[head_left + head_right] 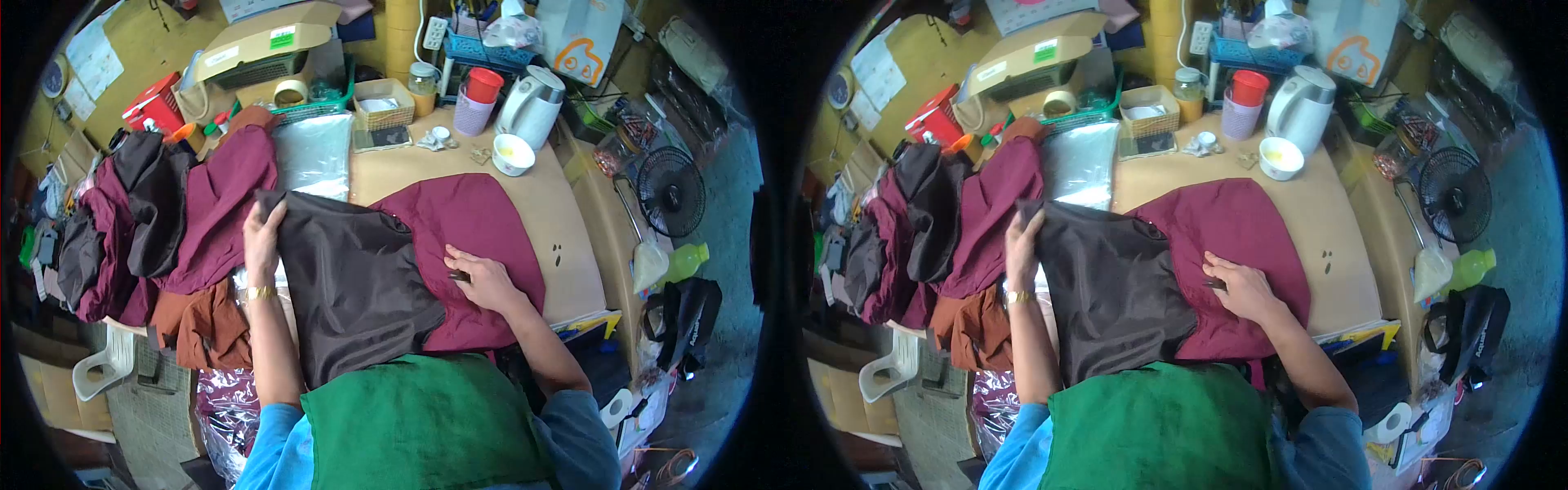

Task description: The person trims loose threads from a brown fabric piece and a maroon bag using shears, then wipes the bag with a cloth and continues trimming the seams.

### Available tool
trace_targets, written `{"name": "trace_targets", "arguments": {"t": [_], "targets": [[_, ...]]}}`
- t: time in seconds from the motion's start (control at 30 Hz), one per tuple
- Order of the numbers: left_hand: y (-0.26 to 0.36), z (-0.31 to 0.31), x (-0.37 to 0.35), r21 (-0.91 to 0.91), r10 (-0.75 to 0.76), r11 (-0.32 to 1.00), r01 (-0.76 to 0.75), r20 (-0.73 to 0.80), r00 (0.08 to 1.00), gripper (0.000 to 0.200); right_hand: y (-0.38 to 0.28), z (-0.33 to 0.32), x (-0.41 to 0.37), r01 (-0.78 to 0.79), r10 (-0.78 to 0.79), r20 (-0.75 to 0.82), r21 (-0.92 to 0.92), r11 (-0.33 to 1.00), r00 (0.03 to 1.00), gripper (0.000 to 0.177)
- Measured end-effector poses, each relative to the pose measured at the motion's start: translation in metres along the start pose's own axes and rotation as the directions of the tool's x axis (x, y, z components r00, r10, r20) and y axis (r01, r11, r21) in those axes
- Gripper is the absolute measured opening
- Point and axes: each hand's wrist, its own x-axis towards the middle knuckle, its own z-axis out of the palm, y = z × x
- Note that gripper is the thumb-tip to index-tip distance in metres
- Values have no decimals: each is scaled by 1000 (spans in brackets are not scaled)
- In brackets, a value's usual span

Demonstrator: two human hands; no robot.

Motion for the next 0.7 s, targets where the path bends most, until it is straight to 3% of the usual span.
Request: {"name": "trace_targets", "arguments": {"t": [0.03,0.1,0.17,0.2,0.23,0.3,0.33,0.37,0.4,0.43,0.57,0.63,0.7], "targets": [[10,-1,-10,43,56,998,-56,0,998,19,-4,-6,9,-8,8,-7,0,1000,1000,34],[21,12,-40,93,9,996,-18,96,995,21,-19,-12,29,227,-211,-125,130,965,969,31],[39,37,-76,221,-29,975,-22,227,973,23,-70,-20,54,278,-147,-291,485,830,946,31],[43,50,-91,204,-51,979,-4,265,963,26,-99,-27,60,202,-57,-233,669,715,971,35],[45,60,-104,188,-69,982,12,299,952,29,-117,-33,64,69,-27,-70,736,674,997,42],[46,70,-121,190,-14,981,-42,283,959,33,-131,-3,83,208,-165,-143,839,503,976,47],[50,70,-127,152,16,987,-58,261,965,37,-131,11,90,202,-234,-107,878,434,966,34],[54,69,-132,114,47,991,-77,241,969,41,-130,16,90,208,-262,-102,883,420,960,34],[54,67,-136,-23,23,1000,-18,219,976,36,-128,19,86,181,-220,-56,775,605,974,25],[47,58,-136,-18,33,999,-30,195,980,36,-132,22,82,146,-169,-23,628,764,985,17],[23,34,-143,102,-22,995,20,20,1000,16,-136,35,68,103,-127,-12,657,747,992,23],[14,29,-145,-319,-202,936,148,-144,969,13,-137,40,64,193,-161,-109,644,741,981,25],[8,5,-136,-310,-105,950,29,-233,967,17,-130,39,61,100,-56,-86,699,708,995,26]]}}
